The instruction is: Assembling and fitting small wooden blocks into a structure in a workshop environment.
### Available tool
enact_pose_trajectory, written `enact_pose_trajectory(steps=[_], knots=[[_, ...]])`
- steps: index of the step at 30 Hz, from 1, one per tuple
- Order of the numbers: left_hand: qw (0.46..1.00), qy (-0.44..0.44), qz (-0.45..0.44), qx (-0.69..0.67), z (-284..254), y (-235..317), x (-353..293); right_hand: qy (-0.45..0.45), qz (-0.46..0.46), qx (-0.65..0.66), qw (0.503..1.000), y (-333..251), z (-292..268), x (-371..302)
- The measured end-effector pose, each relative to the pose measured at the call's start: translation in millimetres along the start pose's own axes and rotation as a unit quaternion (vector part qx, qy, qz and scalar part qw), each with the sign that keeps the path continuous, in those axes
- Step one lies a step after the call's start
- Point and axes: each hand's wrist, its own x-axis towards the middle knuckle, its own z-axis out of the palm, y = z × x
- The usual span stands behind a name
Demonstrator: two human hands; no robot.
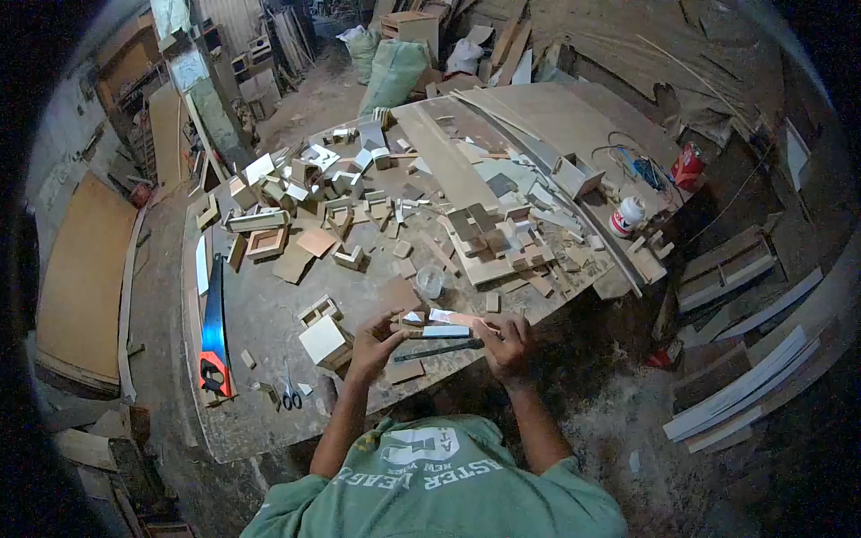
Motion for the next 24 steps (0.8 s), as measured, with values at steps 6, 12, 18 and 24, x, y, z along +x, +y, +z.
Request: enact_pose_trajectory(steps=[6, 12, 18, 24], knots=[[1.000, -0.005, -0.009, 0.021, -1, -14, 2, 0.008, -0.016, 0.003, 1.000, -19, 4, 16], [1.000, -0.002, 0.020, 0.008, -5, -12, 4, 0.010, -0.001, 0.009, 1.000, 1, 1, 4], [1.000, -0.008, 0.014, 0.024, -9, -38, 7, -0.012, -0.013, 0.012, 1.000, -25, 0, 21], [1.000, 0.005, 0.001, 0.018, -9, -23, 2, -0.004, -0.008, -0.001, 1.000, -2, 1, 8]])
